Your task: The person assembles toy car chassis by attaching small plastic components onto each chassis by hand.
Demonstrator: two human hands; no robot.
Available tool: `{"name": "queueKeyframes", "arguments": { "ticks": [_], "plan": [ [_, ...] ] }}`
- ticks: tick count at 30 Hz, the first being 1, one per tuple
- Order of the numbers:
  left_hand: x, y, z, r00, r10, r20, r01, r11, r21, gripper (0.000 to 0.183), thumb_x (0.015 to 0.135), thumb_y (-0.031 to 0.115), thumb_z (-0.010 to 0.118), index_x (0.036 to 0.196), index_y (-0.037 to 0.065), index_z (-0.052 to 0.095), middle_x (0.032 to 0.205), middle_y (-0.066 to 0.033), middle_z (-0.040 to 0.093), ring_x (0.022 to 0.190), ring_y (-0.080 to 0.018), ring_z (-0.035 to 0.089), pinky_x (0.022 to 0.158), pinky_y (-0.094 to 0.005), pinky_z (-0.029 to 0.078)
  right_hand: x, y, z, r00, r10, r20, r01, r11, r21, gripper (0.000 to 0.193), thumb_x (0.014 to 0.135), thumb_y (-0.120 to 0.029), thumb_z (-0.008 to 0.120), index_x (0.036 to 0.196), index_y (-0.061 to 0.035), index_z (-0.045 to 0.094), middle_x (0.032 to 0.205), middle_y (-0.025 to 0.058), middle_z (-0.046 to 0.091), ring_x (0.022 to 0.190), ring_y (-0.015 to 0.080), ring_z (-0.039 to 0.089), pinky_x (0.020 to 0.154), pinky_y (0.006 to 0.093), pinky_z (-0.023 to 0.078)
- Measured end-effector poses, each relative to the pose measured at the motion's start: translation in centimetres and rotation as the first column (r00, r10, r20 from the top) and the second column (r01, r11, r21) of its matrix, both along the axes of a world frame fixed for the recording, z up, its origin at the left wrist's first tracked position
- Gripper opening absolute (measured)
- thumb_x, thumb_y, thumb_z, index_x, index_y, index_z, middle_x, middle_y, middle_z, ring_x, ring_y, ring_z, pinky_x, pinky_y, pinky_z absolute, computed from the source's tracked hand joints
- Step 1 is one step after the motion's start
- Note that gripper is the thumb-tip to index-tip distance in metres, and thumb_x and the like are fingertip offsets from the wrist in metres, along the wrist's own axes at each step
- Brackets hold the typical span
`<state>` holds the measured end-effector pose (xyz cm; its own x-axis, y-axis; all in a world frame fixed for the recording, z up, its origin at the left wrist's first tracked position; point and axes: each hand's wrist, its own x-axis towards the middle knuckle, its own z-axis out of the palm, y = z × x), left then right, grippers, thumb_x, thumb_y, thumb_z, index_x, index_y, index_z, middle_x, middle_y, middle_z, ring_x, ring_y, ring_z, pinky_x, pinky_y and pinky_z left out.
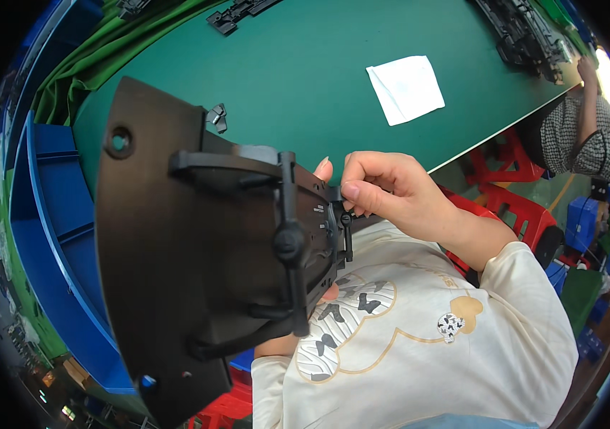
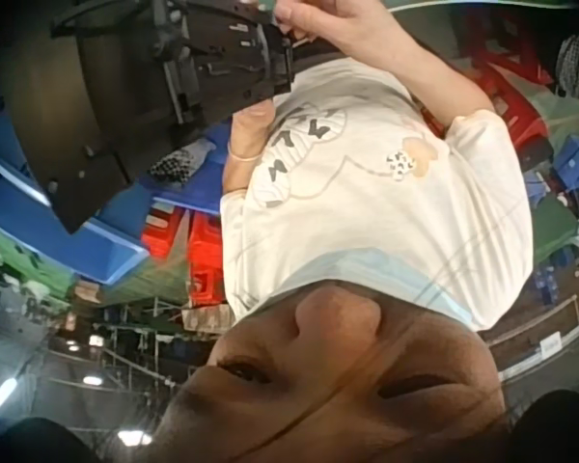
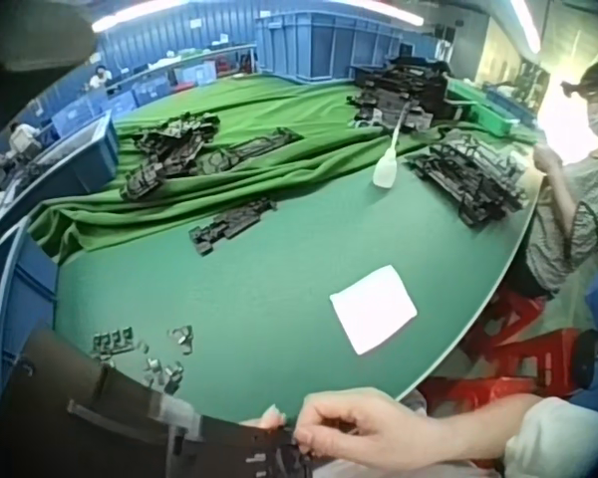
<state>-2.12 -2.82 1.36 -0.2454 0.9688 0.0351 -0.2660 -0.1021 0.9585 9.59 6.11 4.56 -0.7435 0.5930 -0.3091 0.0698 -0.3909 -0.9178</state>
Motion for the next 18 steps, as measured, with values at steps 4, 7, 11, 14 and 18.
{"name": "queueKeyframes", "arguments": {
  "ticks": [4, 7, 11, 14, 18],
  "plan": [
    [-0.2, 0.3, -0.1, 1.0, 0.0, -0.008, 0.0, 1.0, 0.015, 0.097, 0.066, 0.073, 0.041, 0.132, 0.006, 0.014, 0.13, -0.0233, 0.026, 0.118, -0.0305, 0.034, 0.095, -0.0431, 0.031, -0.4, 0.0, 0.2, 0.999, -0.026, 0.025, 0.026, 1.0, 0.0, 0.014, 0.084, -0.012, 0.048, 0.077, 0.0002, 0.05, 0.072, 0.001, 0.052, 0.067, 0.0059, 0.049, 0.062, 0.0213, 0.042],
    [-0.3, 0.1, 0.7, 0.999, 0.033, -0.011, -0.032, 0.997, 0.067, 0.096, 0.067, 0.072, 0.041, 0.132, 0.006, 0.014, 0.13, -0.0233, 0.026, 0.117, -0.0305, 0.034, 0.095, -0.0433, 0.032, -0.4, 0.7, 0.7, 0.998, 0.023, 0.052, -0.027, 0.996, 0.084, 0.014, 0.084, -0.014, 0.05, 0.078, -0.0006, 0.051, 0.072, 0.0002, 0.052, 0.066, 0.0059, 0.048, 0.061, 0.0209, 0.042],
    [-2.4, -1.0, -0.5, 0.932, 0.204, 0.3, -0.264, 0.949, 0.174, 0.089, 0.072, 0.068, 0.038, 0.132, 0.008, 0.013, 0.129, -0.024, 0.027, 0.116, -0.0303, 0.036, 0.092, -0.047, 0.034, -0.9, 3.7, 1.6, 0.995, -0.007, 0.099, -0.035, 0.907, 0.42, 0.014, 0.082, -0.015, 0.051, 0.081, -0.0014, 0.052, 0.071, 0.0005, 0.051, 0.066, 0.0085, 0.049, 0.059, 0.0222, 0.04],
    [-4.4, -1.4, -0.2, 0.868, 0.245, 0.433, -0.378, 0.891, 0.253, 0.078, 0.078, 0.061, 0.034, 0.133, 0.01, 0.013, 0.128, -0.0239, 0.028, 0.114, -0.0294, 0.038, 0.088, -0.0519, 0.036, -3.5, 6.5, 1.0, 0.979, 0.084, 0.185, -0.191, 0.683, 0.705, 0.012, 0.079, -0.012, 0.054, 0.083, -0.0009, 0.051, 0.074, 0.0042, 0.052, 0.068, 0.0138, 0.051, 0.062, 0.0253, 0.041],
    [-5.6, -2.4, 0.6, 0.771, 0.232, 0.593, -0.417, 0.888, 0.195, 0.071, 0.08, 0.058, 0.032, 0.133, 0.013, 0.015, 0.129, -0.0214, 0.028, 0.113, -0.0282, 0.039, 0.087, -0.0526, 0.037, -8.6, 8.9, -1.2, 0.957, 0.122, 0.264, -0.291, 0.36, 0.887, 0.013, 0.076, -0.008, 0.056, 0.086, -0.0023, 0.052, 0.082, 0.0073, 0.053, 0.073, 0.0211, 0.052, 0.065, 0.0304, 0.042]
  ]
}}
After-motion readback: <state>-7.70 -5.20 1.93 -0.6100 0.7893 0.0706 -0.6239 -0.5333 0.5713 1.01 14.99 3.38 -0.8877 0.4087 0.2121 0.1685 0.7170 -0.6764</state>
